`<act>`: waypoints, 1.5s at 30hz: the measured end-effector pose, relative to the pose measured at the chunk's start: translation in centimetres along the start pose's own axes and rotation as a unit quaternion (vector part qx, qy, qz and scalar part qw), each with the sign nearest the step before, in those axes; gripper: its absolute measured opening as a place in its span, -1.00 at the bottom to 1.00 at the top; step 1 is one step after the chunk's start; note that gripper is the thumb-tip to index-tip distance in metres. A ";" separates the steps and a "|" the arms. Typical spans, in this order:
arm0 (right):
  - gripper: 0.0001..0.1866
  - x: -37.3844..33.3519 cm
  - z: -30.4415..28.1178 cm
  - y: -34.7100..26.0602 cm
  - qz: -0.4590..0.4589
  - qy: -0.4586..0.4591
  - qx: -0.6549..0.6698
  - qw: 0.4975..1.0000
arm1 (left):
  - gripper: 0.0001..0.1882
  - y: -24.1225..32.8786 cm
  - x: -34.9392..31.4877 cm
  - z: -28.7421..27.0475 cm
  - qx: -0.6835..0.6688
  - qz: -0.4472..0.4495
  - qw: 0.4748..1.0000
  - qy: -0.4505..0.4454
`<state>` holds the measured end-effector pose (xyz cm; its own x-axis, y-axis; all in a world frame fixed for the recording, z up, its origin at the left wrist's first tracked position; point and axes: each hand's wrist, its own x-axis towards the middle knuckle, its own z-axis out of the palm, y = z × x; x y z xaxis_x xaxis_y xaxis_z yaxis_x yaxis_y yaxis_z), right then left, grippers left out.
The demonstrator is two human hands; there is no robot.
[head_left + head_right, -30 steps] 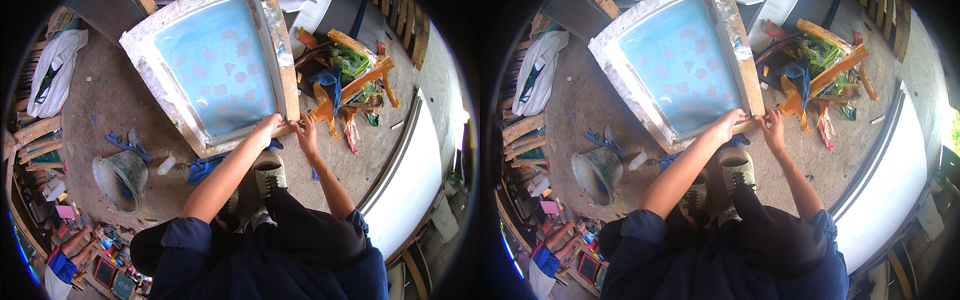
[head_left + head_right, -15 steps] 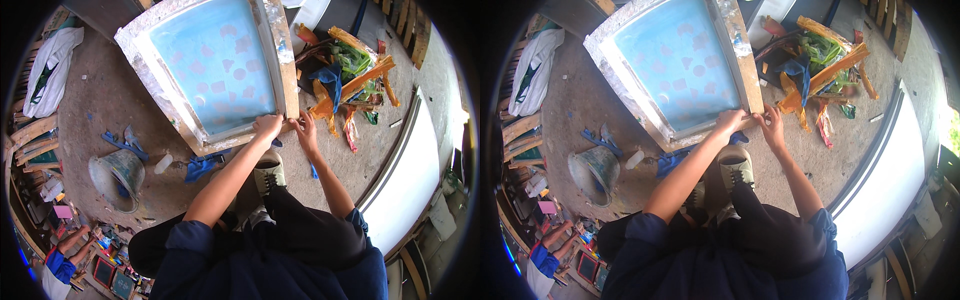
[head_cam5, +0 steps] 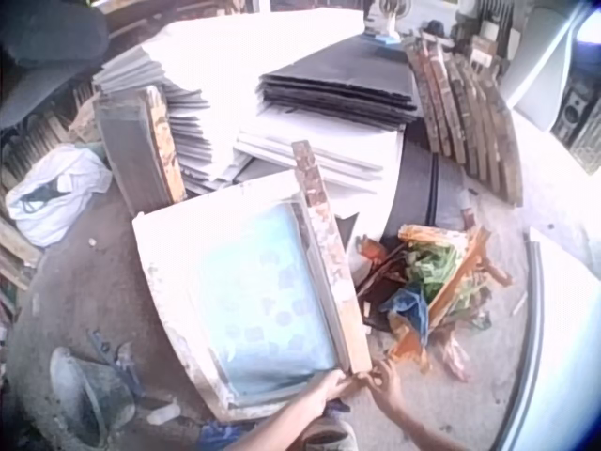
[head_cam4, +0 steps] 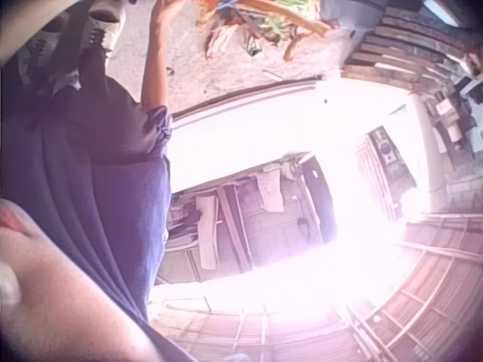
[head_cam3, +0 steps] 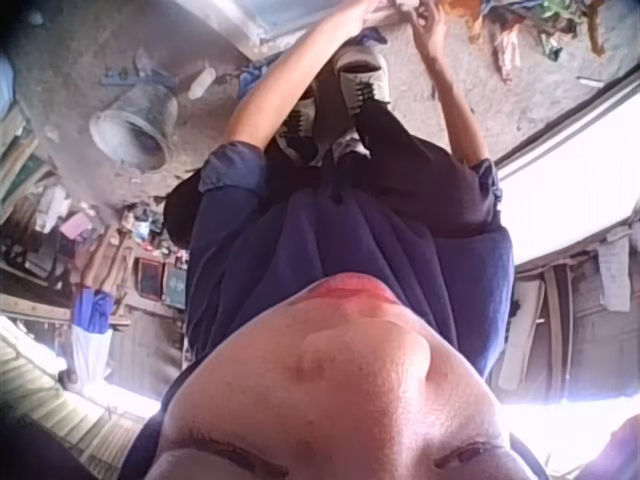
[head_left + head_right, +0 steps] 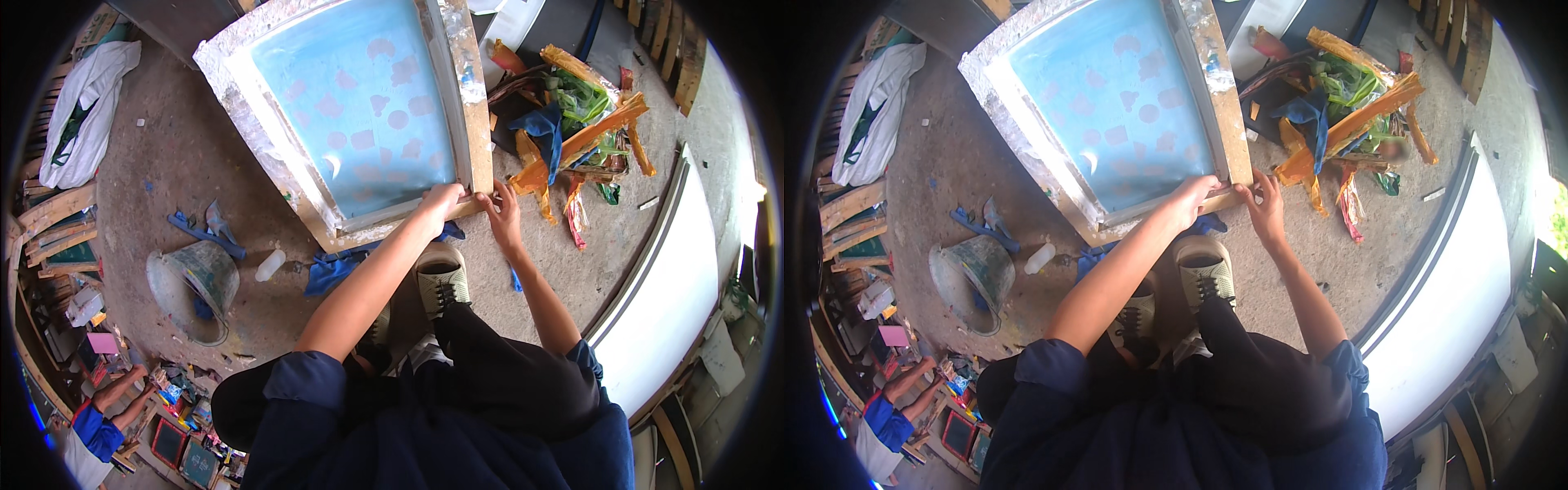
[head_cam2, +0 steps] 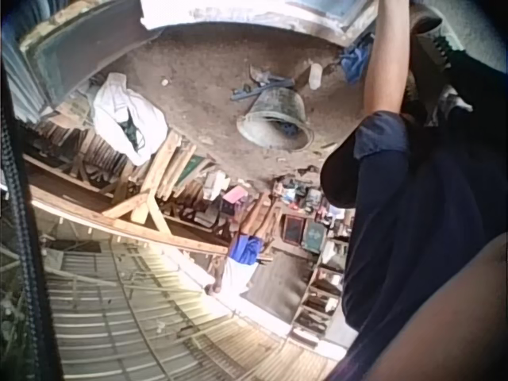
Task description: The person cleans a wooden window frame with a blue cloth, wiping the surface and edges. They then use a blue plastic scraper to remove debris from the frame's grooves and corners. The person continues to wipe the frame and scrape the edges, focusing on cleaning the wooden structure.
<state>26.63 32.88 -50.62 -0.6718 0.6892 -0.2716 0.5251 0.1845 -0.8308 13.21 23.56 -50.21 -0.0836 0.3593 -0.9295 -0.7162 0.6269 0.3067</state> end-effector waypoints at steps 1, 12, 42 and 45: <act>-0.47 0.0 -0.1 -0.2 -0.001 -0.012 -0.017 1.000 | -0.67 -0.3 0.1 -0.1 -0.006 0.003 1.000 -0.002; -0.20 -1.2 0.2 -3.8 -0.104 0.035 -0.142 0.984 | -0.71 1.9 -3.1 0.1 -0.065 -0.011 0.997 -0.033; -0.23 -0.2 -0.5 -3.7 -0.088 0.003 -0.025 0.996 | -0.75 1.3 0.7 -1.2 0.074 -0.005 0.997 0.010; -0.24 -0.1 -0.8 -3.3 -0.058 0.000 0.004 0.998 | -0.80 1.6 0.4 0.0 0.175 0.052 0.982 0.055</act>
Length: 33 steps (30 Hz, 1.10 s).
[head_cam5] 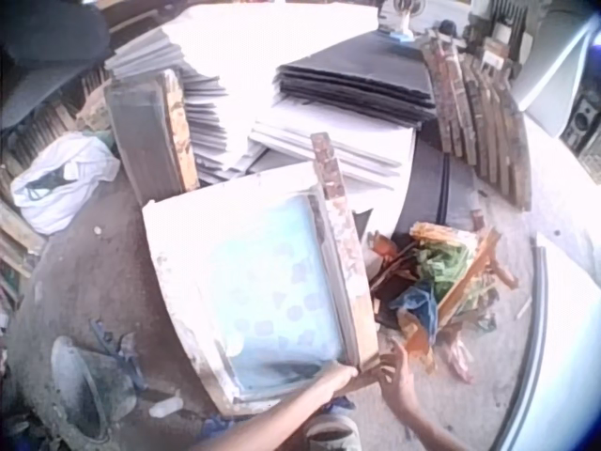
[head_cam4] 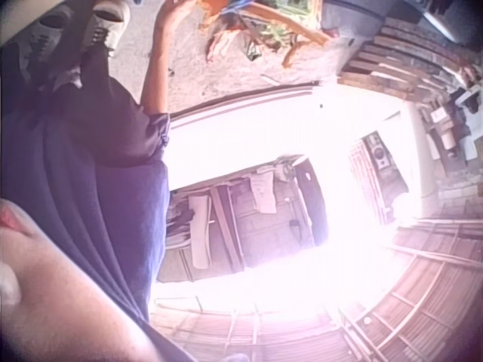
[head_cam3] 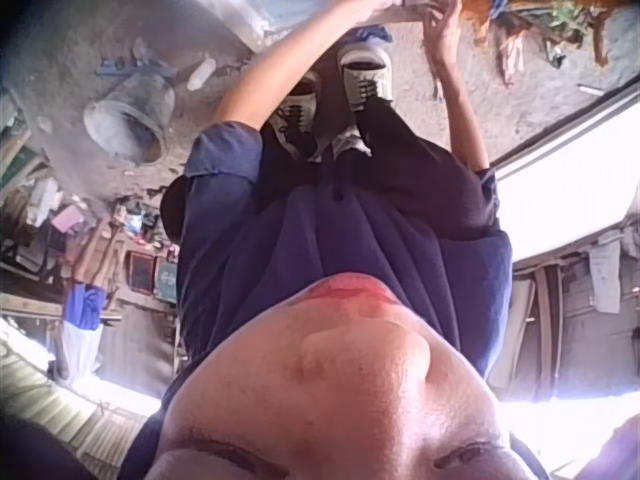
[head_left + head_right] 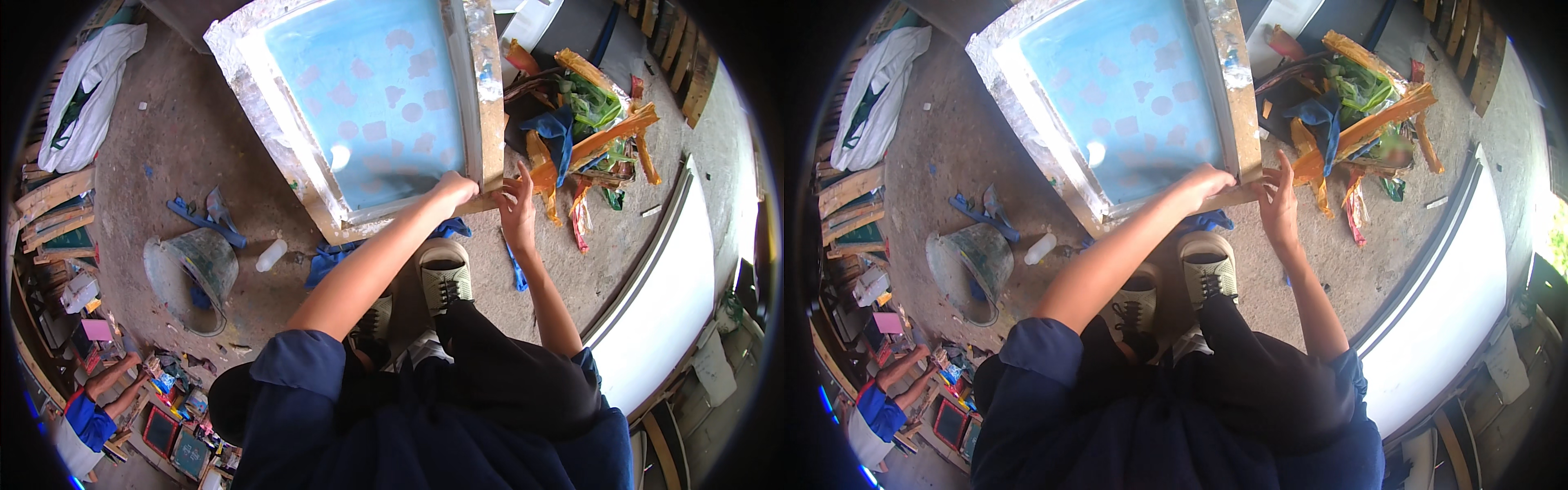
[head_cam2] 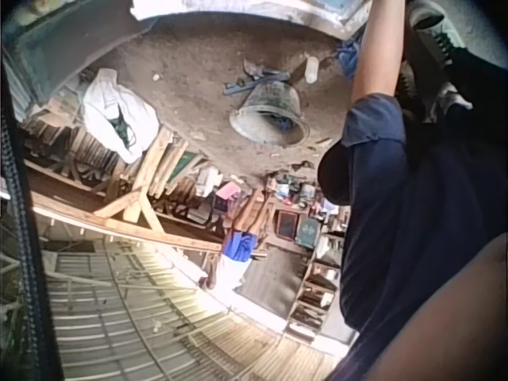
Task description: The person cleans a wooden window frame with a blue cloth, wiping the surface and edges. They then use a blue plastic scraper to remove debris from the frame's grooves and corners. The person continues to wipe the frame and scrape the edges, focusing on cleaning the wooden structure.
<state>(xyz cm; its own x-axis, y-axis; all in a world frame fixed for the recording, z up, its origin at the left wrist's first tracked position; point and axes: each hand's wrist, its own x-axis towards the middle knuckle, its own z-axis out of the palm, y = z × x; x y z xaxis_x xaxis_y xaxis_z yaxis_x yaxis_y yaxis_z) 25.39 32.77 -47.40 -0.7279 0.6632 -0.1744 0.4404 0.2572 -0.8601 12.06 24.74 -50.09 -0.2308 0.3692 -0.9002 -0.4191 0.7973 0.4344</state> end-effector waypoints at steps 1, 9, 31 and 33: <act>-0.24 0.0 0.0 0.1 -0.001 0.006 -0.003 1.000 | -0.81 -0.2 -0.2 0.5 0.043 0.026 0.998 0.035; -0.28 -0.2 0.0 0.7 0.002 0.019 0.004 1.000 | -0.77 0.3 -2.9 1.0 0.192 0.121 0.964 0.142; -0.35 -0.3 0.4 0.6 -0.014 0.041 0.030 0.999 | -0.75 1.0 -3.4 1.8 0.254 0.055 0.951 0.169; -0.35 -0.4 0.5 0.6 -0.016 0.045 0.034 0.998 | -0.75 0.8 -3.3 1.9 0.265 0.063 0.945 0.181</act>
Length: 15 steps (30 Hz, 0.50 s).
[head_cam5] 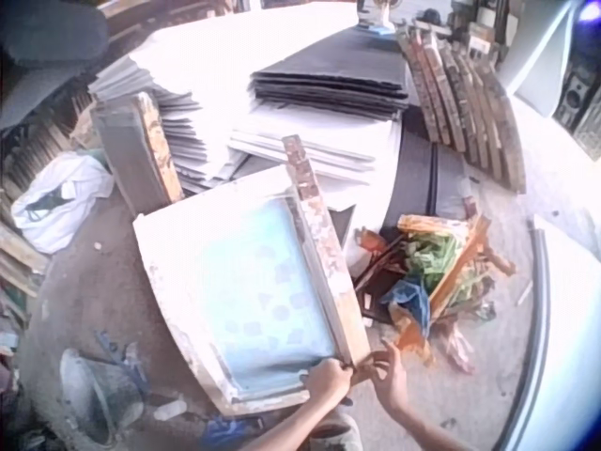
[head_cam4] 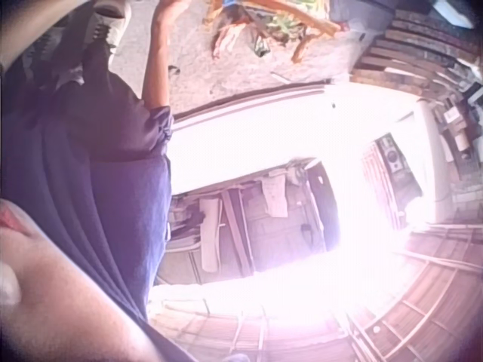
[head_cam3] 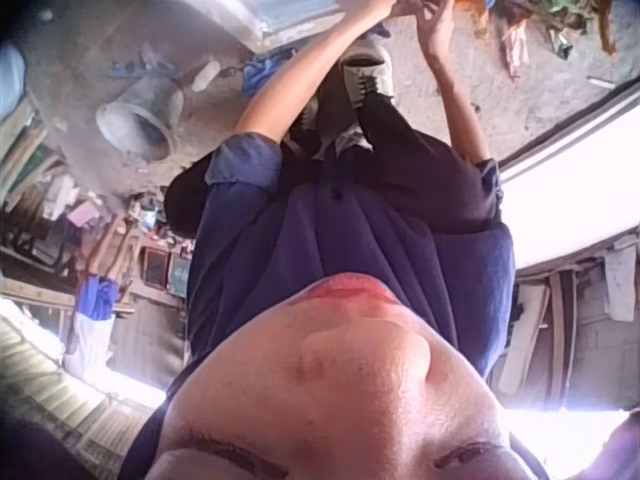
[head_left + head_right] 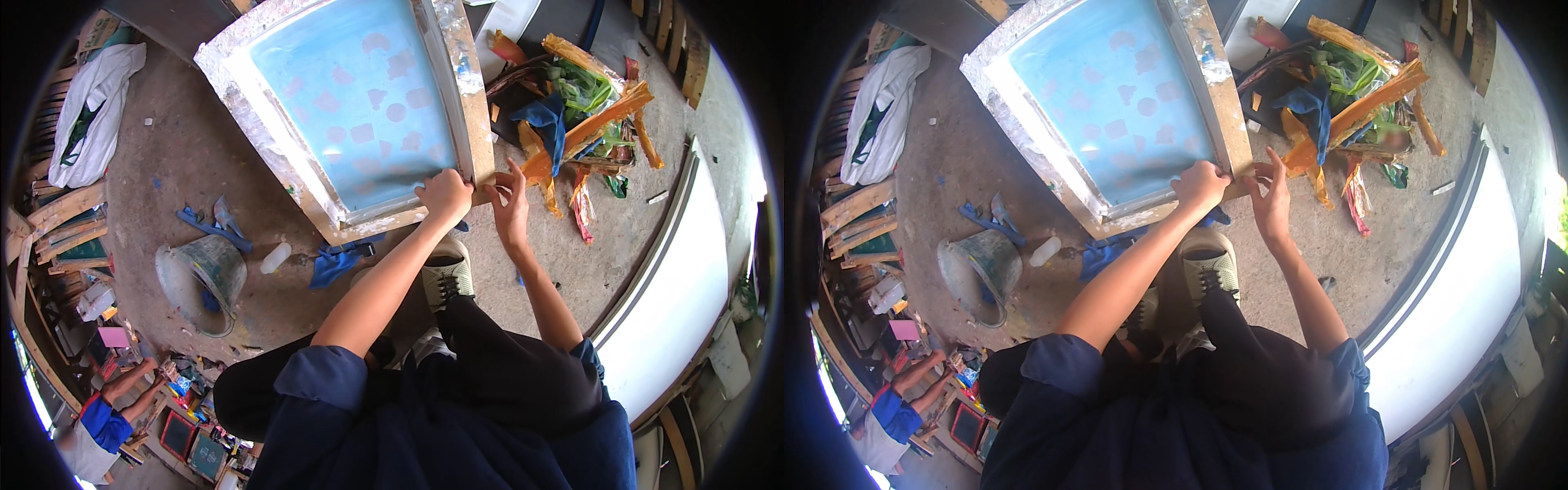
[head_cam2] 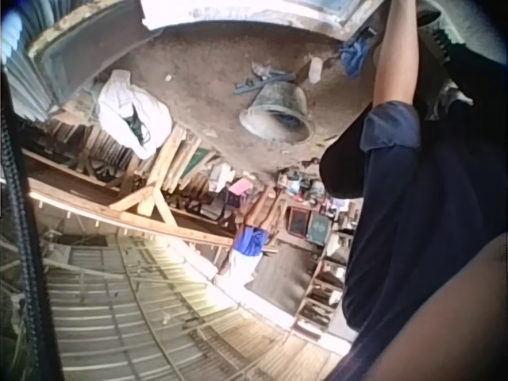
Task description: The person cleans a wooden window frame with a blue cloth, wiping the surface and edges. They then use a blue plastic scraper to remove debris from the frame's grooves and corners. The person continues to wipe the frame and scrape the edges, focusing on cleaning the wooden structure.
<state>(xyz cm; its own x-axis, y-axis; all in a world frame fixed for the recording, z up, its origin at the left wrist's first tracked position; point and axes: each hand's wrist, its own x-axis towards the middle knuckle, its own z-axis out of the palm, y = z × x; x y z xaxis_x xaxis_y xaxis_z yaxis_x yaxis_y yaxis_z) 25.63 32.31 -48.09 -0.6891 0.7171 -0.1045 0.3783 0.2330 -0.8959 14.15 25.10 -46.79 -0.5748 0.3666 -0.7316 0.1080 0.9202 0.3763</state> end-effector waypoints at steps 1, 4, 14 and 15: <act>-0.36 0.0 0.0 0.0 0.000 0.001 -0.004 1.000 | -0.75 0.0 -0.1 0.0 0.000 0.004 1.000 0.000; -0.36 -0.1 0.0 -0.3 0.001 0.005 -0.021 1.000 | -0.75 0.1 -0.4 0.0 -0.004 0.016 1.000 0.005; -0.37 -0.2 -0.2 0.0 0.009 0.000 -0.032 0.999 | -0.88 -2.3 -1.4 1.1 -0.067 0.277 0.943 0.171; -0.37 -0.2 -0.2 0.2 0.014 0.003 -0.038 0.999 | -0.89 -2.4 -1.7 0.6 -0.035 0.334 0.926 0.175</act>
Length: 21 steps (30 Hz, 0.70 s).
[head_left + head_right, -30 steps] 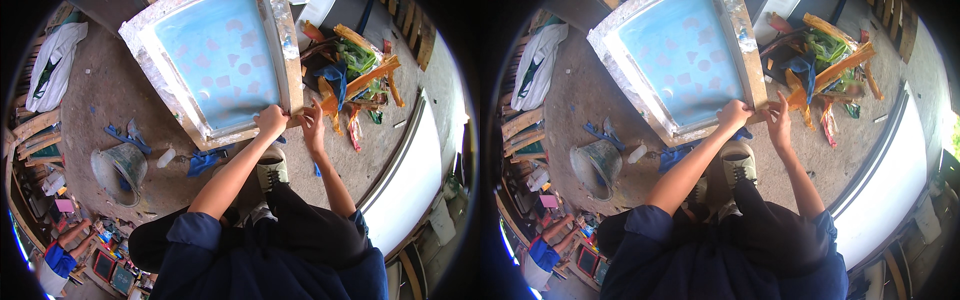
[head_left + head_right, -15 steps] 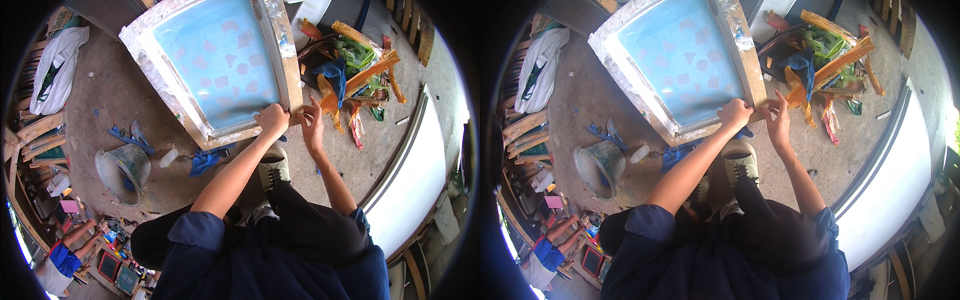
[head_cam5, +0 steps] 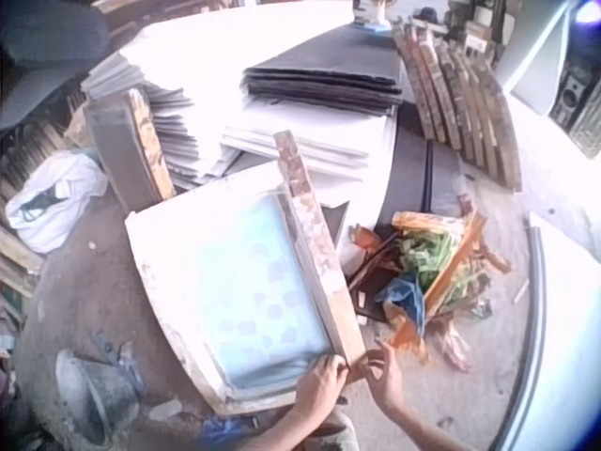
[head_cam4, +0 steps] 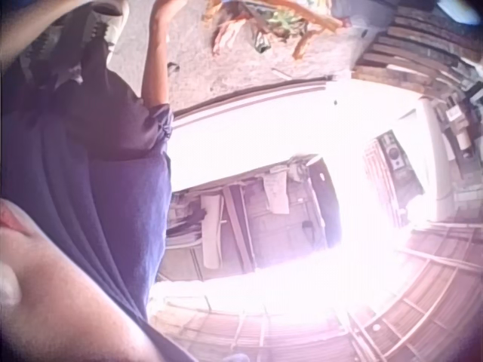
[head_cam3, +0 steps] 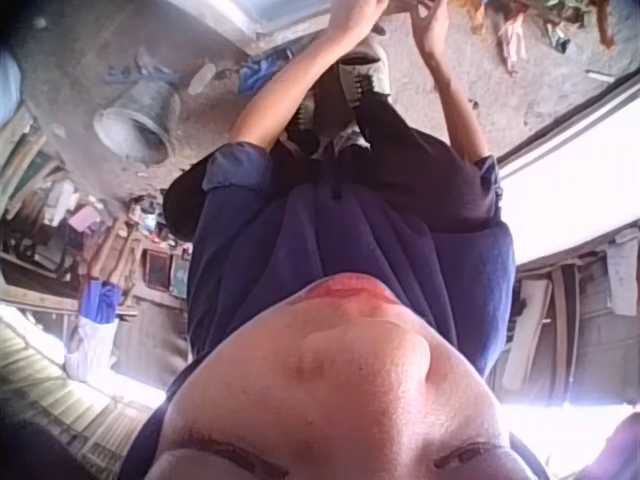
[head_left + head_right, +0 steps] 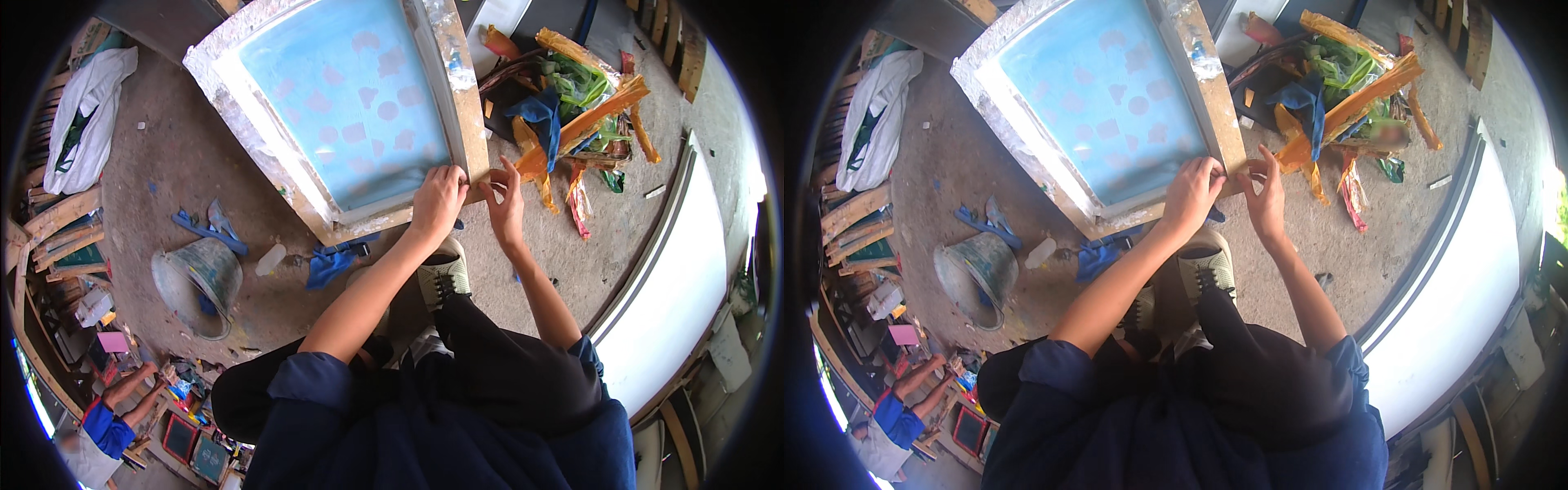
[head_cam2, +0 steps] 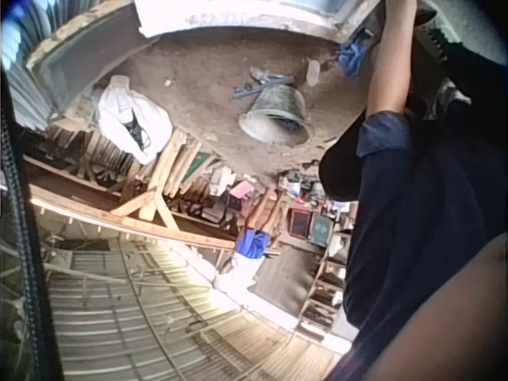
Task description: The person cleans a wooden window frame with a blue cloth, wiping the surface and edges. They then use a blue plastic scraper to remove debris from the frame's grooves and corners. The person continues to wipe the frame and scrape the edges, focusing on cleaning the wooden structure.
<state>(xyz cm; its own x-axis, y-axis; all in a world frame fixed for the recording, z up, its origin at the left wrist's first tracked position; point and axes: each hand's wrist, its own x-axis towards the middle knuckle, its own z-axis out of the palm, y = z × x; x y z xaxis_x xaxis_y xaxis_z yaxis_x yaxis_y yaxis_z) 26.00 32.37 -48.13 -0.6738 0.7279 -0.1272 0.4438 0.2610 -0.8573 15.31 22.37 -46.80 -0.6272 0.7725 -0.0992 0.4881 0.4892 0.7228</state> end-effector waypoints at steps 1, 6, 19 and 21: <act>-0.37 0.1 0.0 -0.1 -0.004 -0.001 0.005 1.000 | -0.87 -0.4 -0.1 -0.2 0.032 0.054 0.998 0.025; -0.38 0.1 0.1 -0.1 -0.014 -0.003 0.020 1.000 | -0.86 -2.3 0.4 -0.4 0.093 0.165 0.982 -0.012; -0.40 0.2 0.1 0.2 -0.001 -0.007 0.044 0.999 | -0.94 -4.9 2.8 -0.4 0.150 0.368 0.917 -0.033; -0.40 0.2 0.1 0.3 -0.001 -0.008 0.044 0.999 | -0.93 -5.0 3.1 -0.4 0.154 0.377 0.912 -0.037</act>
<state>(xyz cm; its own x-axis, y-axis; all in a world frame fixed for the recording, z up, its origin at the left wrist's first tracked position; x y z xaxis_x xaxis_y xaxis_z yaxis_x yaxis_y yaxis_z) 25.96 32.52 -48.49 -0.6842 0.7173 -0.1319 0.3892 0.2060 -0.8978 10.71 22.11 -50.49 -0.0050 0.9559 0.2936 0.9189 -0.1114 0.3785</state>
